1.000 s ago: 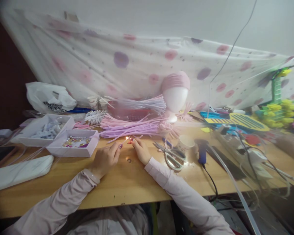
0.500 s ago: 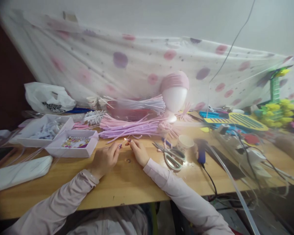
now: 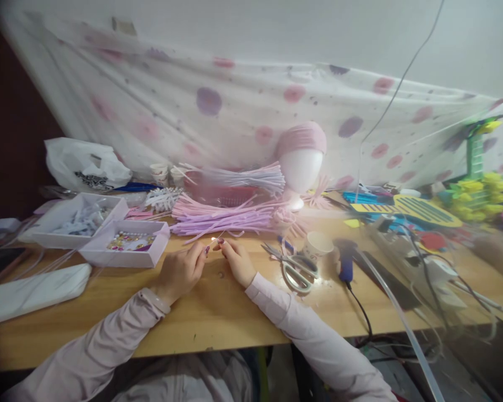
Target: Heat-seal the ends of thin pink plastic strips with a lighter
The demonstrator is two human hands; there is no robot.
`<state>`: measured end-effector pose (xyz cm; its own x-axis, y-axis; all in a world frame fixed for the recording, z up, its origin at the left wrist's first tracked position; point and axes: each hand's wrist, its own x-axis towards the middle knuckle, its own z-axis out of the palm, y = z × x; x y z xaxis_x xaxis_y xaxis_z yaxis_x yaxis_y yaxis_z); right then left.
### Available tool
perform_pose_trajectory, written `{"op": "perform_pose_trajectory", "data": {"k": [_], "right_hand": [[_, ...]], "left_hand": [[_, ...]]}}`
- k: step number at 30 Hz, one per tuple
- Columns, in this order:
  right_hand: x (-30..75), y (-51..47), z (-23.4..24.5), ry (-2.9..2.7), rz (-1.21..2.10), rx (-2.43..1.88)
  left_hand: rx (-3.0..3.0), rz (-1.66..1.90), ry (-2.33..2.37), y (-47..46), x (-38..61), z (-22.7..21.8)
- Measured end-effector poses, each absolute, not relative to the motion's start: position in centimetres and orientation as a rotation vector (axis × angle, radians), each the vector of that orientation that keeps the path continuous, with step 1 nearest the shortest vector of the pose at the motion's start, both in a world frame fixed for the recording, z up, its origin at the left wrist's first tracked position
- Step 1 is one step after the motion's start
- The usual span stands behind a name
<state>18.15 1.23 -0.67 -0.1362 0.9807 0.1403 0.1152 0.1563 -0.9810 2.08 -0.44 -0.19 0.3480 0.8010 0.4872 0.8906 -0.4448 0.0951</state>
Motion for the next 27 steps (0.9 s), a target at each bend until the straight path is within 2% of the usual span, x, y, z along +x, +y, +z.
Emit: {"op": "perform_pose_trajectory", "data": {"k": [20,27], "right_hand": [[18.8,1.7,-0.5,-1.279,1.234,-1.170],[17.7,0.7,-0.4,-1.468,1.244,-1.134]], "left_hand": [[-2.477,-0.646,-1.689,-0.8,2.4,0.2],[-2.459,-0.645,-1.674,-0.7,2.3,0.1]]}}
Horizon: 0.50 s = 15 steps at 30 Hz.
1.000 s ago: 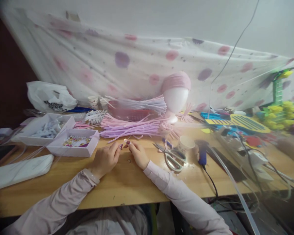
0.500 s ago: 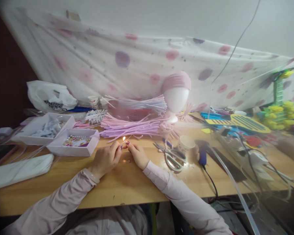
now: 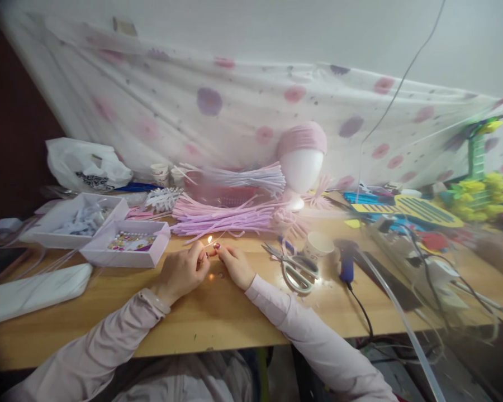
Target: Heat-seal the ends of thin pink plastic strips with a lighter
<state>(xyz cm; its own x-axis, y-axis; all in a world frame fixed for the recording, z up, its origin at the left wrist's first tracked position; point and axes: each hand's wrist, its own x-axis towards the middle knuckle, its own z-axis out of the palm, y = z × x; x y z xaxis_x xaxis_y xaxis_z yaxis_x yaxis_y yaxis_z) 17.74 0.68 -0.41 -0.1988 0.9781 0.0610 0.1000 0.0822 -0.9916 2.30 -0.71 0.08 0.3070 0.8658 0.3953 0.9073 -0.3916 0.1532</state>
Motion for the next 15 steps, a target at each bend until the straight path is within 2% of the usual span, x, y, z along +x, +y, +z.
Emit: {"op": "perform_pose_trajectory", "data": {"k": [10,15], "right_hand": [[19.8,2.7,-0.2,-0.981,1.488,-1.081],[18.8,1.7,0.0,-1.139,1.447,-1.136]], "left_hand": [[-2.422,-0.622,-1.640,-0.7,2.0,0.0],[-2.393,-0.605,-1.634,-0.5,2.1,-0.3]]}}
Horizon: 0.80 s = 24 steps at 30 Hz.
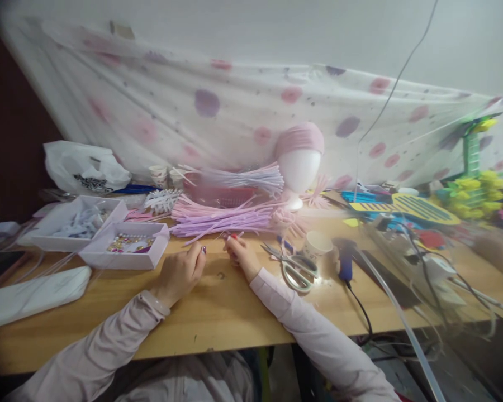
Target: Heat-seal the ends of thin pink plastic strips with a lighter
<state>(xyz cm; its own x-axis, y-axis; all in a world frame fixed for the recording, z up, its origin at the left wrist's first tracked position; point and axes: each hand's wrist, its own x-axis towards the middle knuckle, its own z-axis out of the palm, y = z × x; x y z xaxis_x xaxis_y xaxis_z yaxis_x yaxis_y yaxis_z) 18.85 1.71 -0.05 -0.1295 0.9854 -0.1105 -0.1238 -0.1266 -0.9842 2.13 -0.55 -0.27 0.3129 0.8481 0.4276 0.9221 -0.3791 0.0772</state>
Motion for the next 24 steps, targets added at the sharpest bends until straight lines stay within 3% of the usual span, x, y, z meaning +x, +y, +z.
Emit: {"op": "perform_pose_trajectory", "data": {"k": [6,15,24], "right_hand": [[17.1,-0.2,0.3,-1.366,1.236,-1.193],[16.6,-1.0,-0.2,-0.907,1.504,-1.229],[16.8,-1.5,-0.5,-0.688,1.674,-1.105]], "left_hand": [[-2.438,-0.566,-1.575,-0.6,2.2,0.0],[-2.397,-0.702,-1.272,-0.6,2.2,-0.8],[-2.367,-0.521,-1.218,-1.9,2.8,-1.0]]}}
